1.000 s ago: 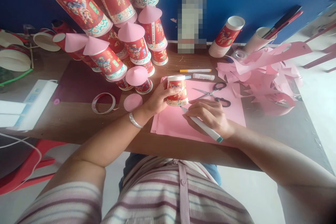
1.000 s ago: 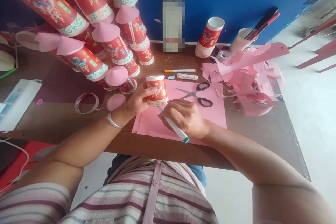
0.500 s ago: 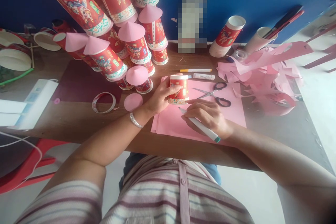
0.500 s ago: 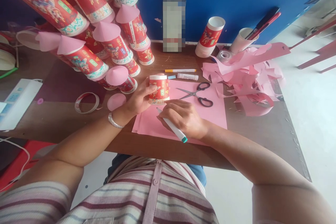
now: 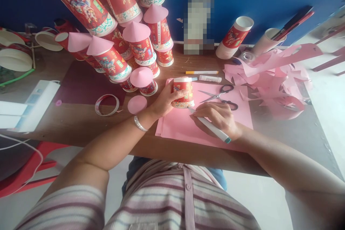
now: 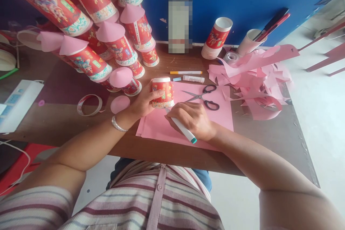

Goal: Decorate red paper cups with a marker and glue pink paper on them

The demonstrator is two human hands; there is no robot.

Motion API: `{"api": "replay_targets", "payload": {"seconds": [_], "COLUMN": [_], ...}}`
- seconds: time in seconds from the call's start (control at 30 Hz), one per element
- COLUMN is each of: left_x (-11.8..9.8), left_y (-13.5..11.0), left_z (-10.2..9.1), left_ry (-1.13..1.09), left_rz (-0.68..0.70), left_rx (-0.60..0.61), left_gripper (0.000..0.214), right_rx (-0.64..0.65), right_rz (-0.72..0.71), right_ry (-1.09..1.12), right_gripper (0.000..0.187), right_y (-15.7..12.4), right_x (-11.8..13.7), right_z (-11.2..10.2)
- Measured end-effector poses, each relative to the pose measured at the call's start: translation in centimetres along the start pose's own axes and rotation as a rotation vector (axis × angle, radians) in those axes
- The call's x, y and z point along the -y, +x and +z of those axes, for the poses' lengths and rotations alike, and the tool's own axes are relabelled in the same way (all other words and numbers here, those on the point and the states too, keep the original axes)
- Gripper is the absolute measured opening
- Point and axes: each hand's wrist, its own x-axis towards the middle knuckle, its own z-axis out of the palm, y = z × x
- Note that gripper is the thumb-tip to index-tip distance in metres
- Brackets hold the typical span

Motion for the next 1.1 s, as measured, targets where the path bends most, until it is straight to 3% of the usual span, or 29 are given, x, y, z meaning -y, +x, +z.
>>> {"api": "replay_targets", "payload": {"seconds": [0.5, 0.9, 1.1], "left_x": [0.21, 0.28, 0.32], "left_y": [0.09, 0.09, 0.12], "left_z": [-0.09, -0.28, -0.31], "left_ry": [0.005, 0.007, -0.006], "left_rz": [-0.011, -0.016, -0.025], "left_rx": [0.007, -0.003, -0.007], "left_gripper": [0.046, 0.044, 0.051], "right_rx": [0.082, -0.015, 0.029], "right_rz": [-0.004, 0.007, -0.003], "right_ry": [-0.015, -0.023, 0.009], "right_gripper": [0.019, 0.026, 0.022], "right_y": [0.52, 0.48, 0.31], "right_x": [0.25, 0.06, 0.36], "right_z": [-0.43, -0.15, -0.19]}}
